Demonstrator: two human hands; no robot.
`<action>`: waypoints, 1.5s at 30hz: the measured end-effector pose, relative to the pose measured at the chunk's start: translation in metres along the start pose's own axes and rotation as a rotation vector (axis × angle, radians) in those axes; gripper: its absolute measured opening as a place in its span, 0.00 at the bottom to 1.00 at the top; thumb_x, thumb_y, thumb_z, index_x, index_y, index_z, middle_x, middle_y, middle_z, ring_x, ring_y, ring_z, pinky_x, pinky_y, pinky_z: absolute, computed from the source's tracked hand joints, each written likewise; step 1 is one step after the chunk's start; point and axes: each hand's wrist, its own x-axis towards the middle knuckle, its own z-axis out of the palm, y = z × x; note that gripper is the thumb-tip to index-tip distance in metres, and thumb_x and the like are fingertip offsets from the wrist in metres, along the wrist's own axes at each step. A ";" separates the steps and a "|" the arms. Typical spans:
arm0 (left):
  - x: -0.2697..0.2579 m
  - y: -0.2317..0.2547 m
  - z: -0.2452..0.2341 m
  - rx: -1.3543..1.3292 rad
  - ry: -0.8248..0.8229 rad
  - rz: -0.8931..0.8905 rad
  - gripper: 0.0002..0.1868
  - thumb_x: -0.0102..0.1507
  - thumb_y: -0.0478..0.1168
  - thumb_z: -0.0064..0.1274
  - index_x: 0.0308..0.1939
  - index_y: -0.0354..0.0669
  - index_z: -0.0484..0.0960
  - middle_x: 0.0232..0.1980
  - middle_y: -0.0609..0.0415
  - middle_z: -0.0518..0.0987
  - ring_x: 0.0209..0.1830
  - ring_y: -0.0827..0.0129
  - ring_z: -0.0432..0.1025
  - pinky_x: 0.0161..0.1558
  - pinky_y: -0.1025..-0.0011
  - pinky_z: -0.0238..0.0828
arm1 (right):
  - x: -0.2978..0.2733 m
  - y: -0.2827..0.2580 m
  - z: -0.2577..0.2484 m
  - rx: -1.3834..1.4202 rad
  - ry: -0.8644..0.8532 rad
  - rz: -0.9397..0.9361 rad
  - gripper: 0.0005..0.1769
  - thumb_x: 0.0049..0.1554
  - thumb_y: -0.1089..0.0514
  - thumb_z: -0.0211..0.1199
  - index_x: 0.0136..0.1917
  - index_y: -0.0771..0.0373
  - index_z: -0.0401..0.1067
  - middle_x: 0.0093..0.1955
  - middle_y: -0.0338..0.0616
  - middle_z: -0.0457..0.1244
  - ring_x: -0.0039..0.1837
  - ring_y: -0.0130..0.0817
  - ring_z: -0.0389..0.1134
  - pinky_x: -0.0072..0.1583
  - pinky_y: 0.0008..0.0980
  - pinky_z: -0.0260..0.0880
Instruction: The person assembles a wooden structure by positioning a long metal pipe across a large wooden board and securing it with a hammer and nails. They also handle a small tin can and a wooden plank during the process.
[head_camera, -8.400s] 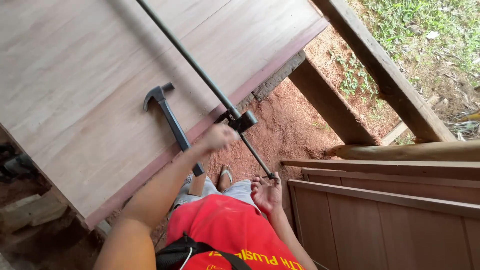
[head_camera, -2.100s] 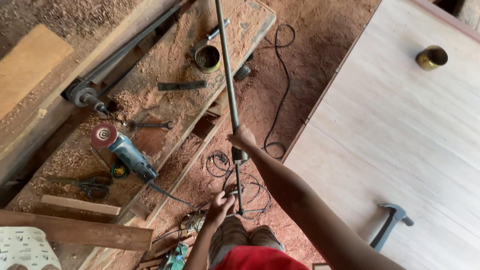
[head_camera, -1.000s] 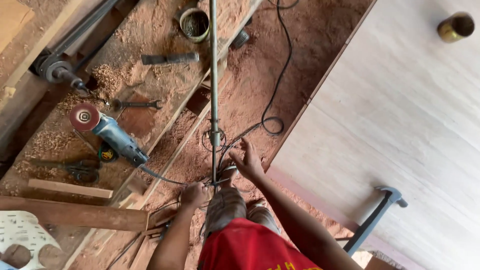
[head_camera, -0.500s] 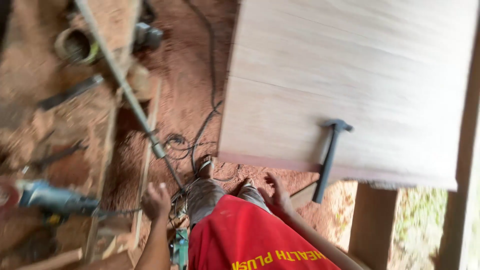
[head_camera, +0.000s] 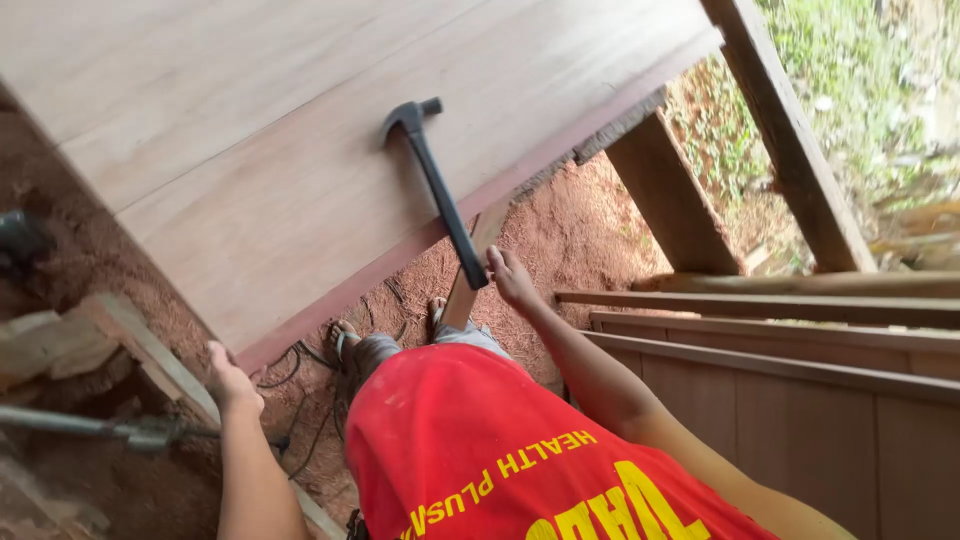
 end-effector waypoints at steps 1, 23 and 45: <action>-0.010 0.012 0.011 0.018 -0.012 0.016 0.34 0.76 0.63 0.40 0.62 0.31 0.75 0.55 0.45 0.78 0.48 0.57 0.73 0.43 0.63 0.72 | -0.002 0.003 0.003 0.021 0.015 0.008 0.42 0.67 0.29 0.53 0.73 0.69 0.60 0.60 0.50 0.63 0.61 0.40 0.65 0.60 0.40 0.65; 0.008 0.002 0.028 -0.236 -0.072 -0.166 0.29 0.72 0.62 0.47 0.63 0.42 0.72 0.54 0.48 0.78 0.45 0.54 0.75 0.38 0.62 0.70 | -0.029 0.036 0.020 0.515 0.401 0.466 0.27 0.64 0.38 0.54 0.49 0.65 0.75 0.41 0.49 0.67 0.40 0.39 0.65 0.42 0.40 0.66; -0.094 0.044 0.067 0.041 0.357 -0.091 0.32 0.65 0.62 0.60 0.38 0.31 0.79 0.41 0.43 0.81 0.28 0.63 0.76 0.23 0.62 0.68 | -0.046 0.074 -0.037 -0.176 0.321 0.492 0.37 0.65 0.26 0.35 0.59 0.57 0.69 0.58 0.65 0.68 0.62 0.67 0.67 0.61 0.60 0.65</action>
